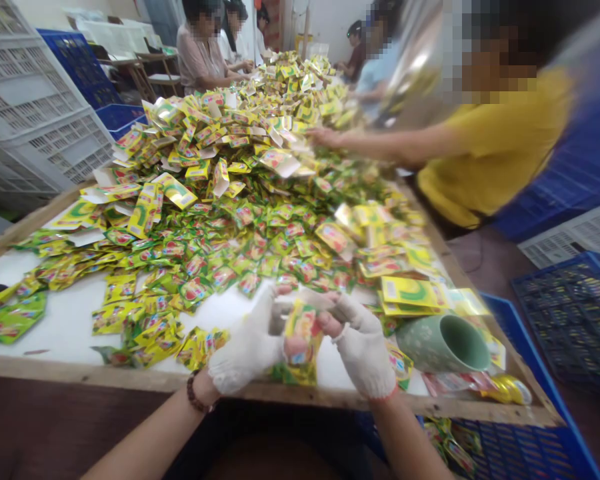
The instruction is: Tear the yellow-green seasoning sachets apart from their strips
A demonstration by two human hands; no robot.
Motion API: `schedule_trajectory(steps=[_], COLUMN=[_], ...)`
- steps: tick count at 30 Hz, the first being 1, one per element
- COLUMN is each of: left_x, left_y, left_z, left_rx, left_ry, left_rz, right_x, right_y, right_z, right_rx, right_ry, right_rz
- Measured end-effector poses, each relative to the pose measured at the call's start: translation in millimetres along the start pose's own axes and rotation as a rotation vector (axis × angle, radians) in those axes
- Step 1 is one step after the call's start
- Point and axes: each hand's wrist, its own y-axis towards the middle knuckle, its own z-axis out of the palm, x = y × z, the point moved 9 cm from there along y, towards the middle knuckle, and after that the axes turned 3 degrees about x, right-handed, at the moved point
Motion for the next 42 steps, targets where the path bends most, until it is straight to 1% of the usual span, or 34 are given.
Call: schedule_trajectory(steps=[2,3,4,7,9,11,12,14,16,17,20,22,26,28,30,31,34,35,36,37,39,41,42], left_x=[9,13,17,22,21,17,14,11,13,15,22,26,34,29,17,10,-20,-29,-34,-34,-21,-5,3], left_y=[-2,-3,-4,-5,-5,-5,-5,-6,-8,-9,-11,-11,-14,-15,-15,-16,-30,-37,-43,-47,-50,-51,-50], left_z=[15.1,19.4,20.8,14.9,11.3,10.6,11.8,13.7,12.2,10.4,7.3,7.1,10.0,8.8,0.9,-6.9,-39.2,-47.0,-51.6,-53.5,-54.3,-53.5,-51.9], left_rx=[0.114,0.143,0.147,0.09,0.07,0.076,0.092,0.12,0.125,0.118,0.108,0.104,0.106,0.091,0.032,-0.031,-0.334,-0.425,-0.482,-0.493,-0.446,-0.404,-0.388], left_ry=[-0.016,-0.008,0.011,0.136,0.248,0.368,0.418,0.477,0.477,0.462,0.381,0.334,0.219,0.247,0.371,0.46,0.823,0.964,1.097,1.209,1.355,1.42,1.421], left_rz=[-0.115,-0.162,-0.194,-0.228,-0.241,-0.241,-0.235,-0.235,-0.276,-0.294,-0.321,-0.318,-0.377,-0.348,-0.263,-0.219,-0.074,-0.034,-0.02,-0.033,-0.137,-0.271,-0.317], right_x=[8,11,13,15,12,5,2,-1,2,5,12,13,12,10,6,3,-7,-9,-12,-16,-26,-40,-45], right_y=[-4,-6,-7,-6,-4,-3,-3,-3,-3,-4,-10,-14,-17,-17,-16,-15,-12,-12,-12,-12,-15,-21,-24], right_z=[-4,-4,-3,-2,0,3,4,0,-4,-3,6,9,7,7,8,8,14,15,13,8,-5,-12,-11], right_rx=[-0.042,-0.033,-0.012,0.05,0.089,0.133,0.136,0.098,0.082,0.109,0.264,0.308,0.227,0.179,0.125,0.102,0.129,0.145,0.145,0.127,0.071,0.076,0.111], right_ry=[-0.095,-0.134,-0.162,-0.199,-0.185,-0.144,-0.127,-0.129,-0.19,-0.228,-0.29,-0.291,-0.324,-0.334,-0.306,-0.275,-0.227,-0.252,-0.305,-0.377,-0.523,-0.627,-0.642], right_rz=[-0.051,-0.06,-0.056,-0.01,0.041,0.095,0.115,0.118,0.073,0.044,-0.028,-0.062,-0.137,-0.151,-0.1,-0.056,0.07,0.091,0.106,0.123,0.19,0.292,0.332])
